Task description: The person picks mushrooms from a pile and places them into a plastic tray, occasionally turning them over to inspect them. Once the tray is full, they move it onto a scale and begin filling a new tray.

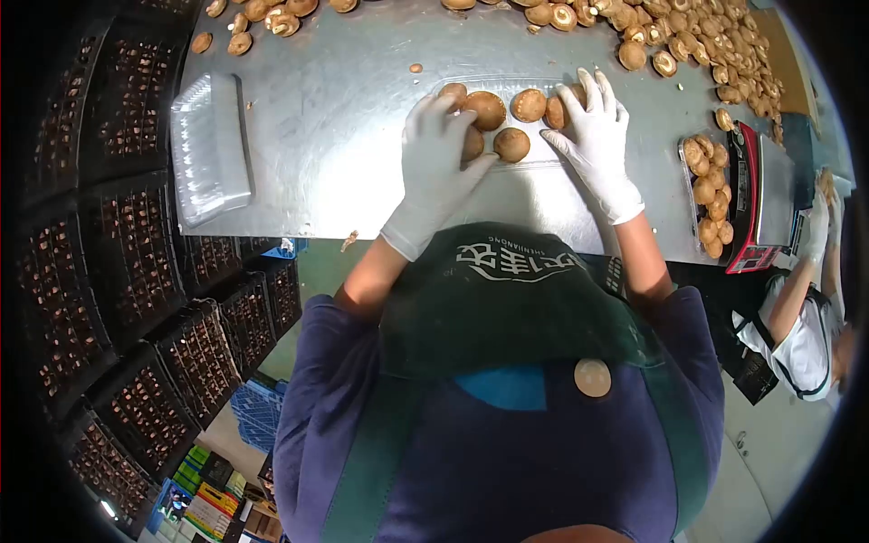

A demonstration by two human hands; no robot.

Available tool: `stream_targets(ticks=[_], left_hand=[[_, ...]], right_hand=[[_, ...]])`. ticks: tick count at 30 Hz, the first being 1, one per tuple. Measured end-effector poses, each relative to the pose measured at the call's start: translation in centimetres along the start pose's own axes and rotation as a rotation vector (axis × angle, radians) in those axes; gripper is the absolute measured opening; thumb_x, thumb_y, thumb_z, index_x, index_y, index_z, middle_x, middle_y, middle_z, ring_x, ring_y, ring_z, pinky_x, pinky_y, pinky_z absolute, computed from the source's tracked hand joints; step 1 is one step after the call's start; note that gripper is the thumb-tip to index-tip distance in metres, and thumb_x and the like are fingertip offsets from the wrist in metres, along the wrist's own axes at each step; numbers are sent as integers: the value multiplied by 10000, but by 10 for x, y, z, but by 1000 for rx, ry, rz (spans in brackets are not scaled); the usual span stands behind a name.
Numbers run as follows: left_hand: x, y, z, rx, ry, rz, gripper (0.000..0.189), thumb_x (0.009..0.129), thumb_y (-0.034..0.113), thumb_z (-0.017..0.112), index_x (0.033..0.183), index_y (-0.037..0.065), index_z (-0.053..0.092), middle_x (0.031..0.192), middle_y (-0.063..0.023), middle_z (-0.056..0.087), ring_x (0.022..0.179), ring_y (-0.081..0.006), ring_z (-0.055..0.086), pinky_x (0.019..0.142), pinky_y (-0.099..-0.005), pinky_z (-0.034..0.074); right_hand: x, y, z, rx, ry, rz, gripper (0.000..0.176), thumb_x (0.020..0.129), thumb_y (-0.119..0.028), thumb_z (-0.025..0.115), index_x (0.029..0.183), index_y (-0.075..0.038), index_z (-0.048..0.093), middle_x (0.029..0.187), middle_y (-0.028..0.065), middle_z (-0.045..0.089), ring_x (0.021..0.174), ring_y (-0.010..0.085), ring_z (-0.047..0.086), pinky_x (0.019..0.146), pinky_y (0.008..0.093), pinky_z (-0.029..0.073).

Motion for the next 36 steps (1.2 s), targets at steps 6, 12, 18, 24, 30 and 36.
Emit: stream_targets(ticks=[6,12,18,24,30,36], left_hand=[[11,31,27,225,-68,305,454,665,351,778,989,64,642,1339,-145,440,1315,-408,335,1063,-542,312],[9,31,41,240,-74,302,393,685,316,758,914,30,616,1336,-165,439,1330,-410,330,1068,-547,301],[12,31,44,170,-31,302,376,648,225,765,905,30,571,1318,-183,453,1316,-429,352,1040,-553,324],[12,78,31,-36,-46,353,423,602,191,762,943,27,574,1273,-165,498,1271,-404,417,995,-520,381],[17,94,62,-169,-194,494,497,666,301,773,1034,11,606,1239,-153,541,1230,-368,461,989,-490,387],[69,58,101,312,-81,379,415,710,267,757,1002,11,610,1177,-165,583,1247,-399,455,1014,-511,371]], right_hand=[[-2,10,15,110,-56,26,554,723,-262,761,1218,-122,553,1393,133,457,1362,328,352,1058,458,277],[2,1,6,154,41,55,575,670,-219,813,1167,-119,541,1221,81,571,1304,275,438,1078,470,247],[4,-9,10,-26,-68,2,619,778,-310,744,1305,-85,510,1276,106,529,1340,312,373,1093,507,240],[-43,-10,-10,1066,-165,436,622,844,-224,694,1385,-40,449,1345,147,523,1231,309,507,1045,421,361],[-134,28,-54,818,-609,569,255,799,-55,686,1050,-13,672,1011,113,682,928,159,660,859,286,492],[-141,65,-86,210,-366,342,358,802,-233,721,1121,-91,641,1051,122,667,967,308,631,873,407,454]])
Point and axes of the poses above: each hand's wrist, its own x-axis towards the middle knuckle, its own z-axis out of the palm, y = z × x, the point moved 9 cm from there along x, towards the middle knuckle
